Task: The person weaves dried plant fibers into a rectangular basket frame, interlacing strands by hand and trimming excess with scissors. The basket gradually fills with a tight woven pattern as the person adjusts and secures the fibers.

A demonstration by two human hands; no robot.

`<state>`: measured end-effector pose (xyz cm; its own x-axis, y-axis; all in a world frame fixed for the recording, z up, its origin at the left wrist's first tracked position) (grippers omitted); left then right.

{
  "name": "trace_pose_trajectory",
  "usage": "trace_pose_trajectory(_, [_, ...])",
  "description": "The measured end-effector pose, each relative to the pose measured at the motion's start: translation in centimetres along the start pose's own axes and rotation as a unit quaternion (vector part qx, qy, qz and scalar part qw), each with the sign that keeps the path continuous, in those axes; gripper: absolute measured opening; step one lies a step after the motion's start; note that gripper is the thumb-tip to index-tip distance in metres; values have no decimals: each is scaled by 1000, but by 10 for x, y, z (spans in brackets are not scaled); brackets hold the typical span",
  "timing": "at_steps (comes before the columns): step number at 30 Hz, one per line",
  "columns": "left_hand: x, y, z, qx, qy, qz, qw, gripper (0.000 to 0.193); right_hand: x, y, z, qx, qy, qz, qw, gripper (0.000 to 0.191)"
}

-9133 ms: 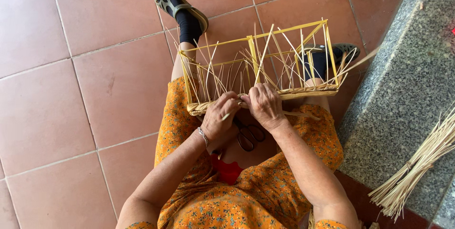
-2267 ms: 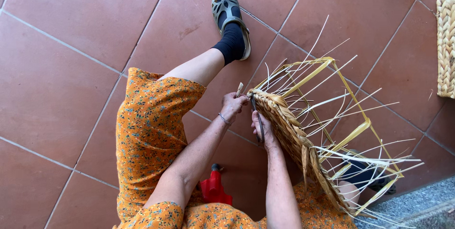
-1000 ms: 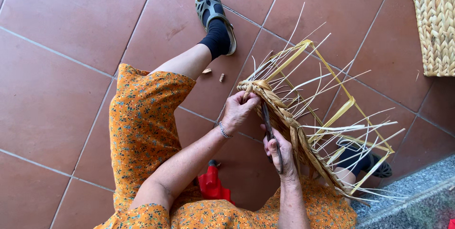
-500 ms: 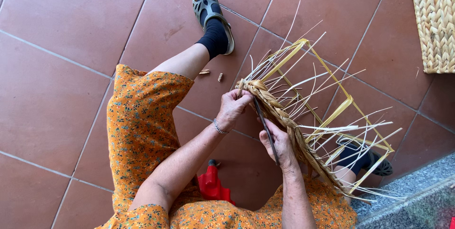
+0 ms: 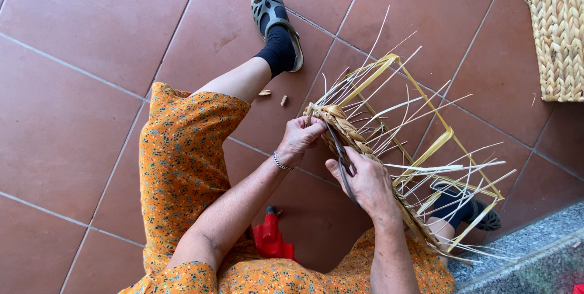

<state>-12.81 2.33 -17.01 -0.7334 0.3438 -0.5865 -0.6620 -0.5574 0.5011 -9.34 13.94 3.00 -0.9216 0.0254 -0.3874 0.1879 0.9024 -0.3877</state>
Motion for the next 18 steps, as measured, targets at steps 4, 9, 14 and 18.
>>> trace_pose_trajectory(4, [-2, 4, 5, -12, -7, -5, 1000, 13, 10, 6, 3, 20, -32, 24, 999, 46])
trace_pose_trajectory(9, [-2, 6, 6, -17, -5, -5, 1000, 13, 14, 7, 4, 26, -17, -17, 999, 42])
trace_pose_trajectory(14, [3, 5, -16, -21, 47, 15, 999, 13, 1, 12, 23, 13, 0, -59, 998, 39])
trace_pose_trajectory(18, [9, 33, -58, 20, 157, 60, 986, 20, -26, 37, 72, 51, -23, -3, 998, 53])
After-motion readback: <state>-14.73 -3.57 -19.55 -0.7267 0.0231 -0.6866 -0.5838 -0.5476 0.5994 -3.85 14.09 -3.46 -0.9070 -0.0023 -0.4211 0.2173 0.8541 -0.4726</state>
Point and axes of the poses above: each hand's wrist, its own x-axis towards the middle knuckle, its own z-axis out of the palm, y = z × x, the point moved 9 cm from there along x, towards the middle knuckle, and after that the axes turned 7 degrees about -x, right-handed, at the moved point
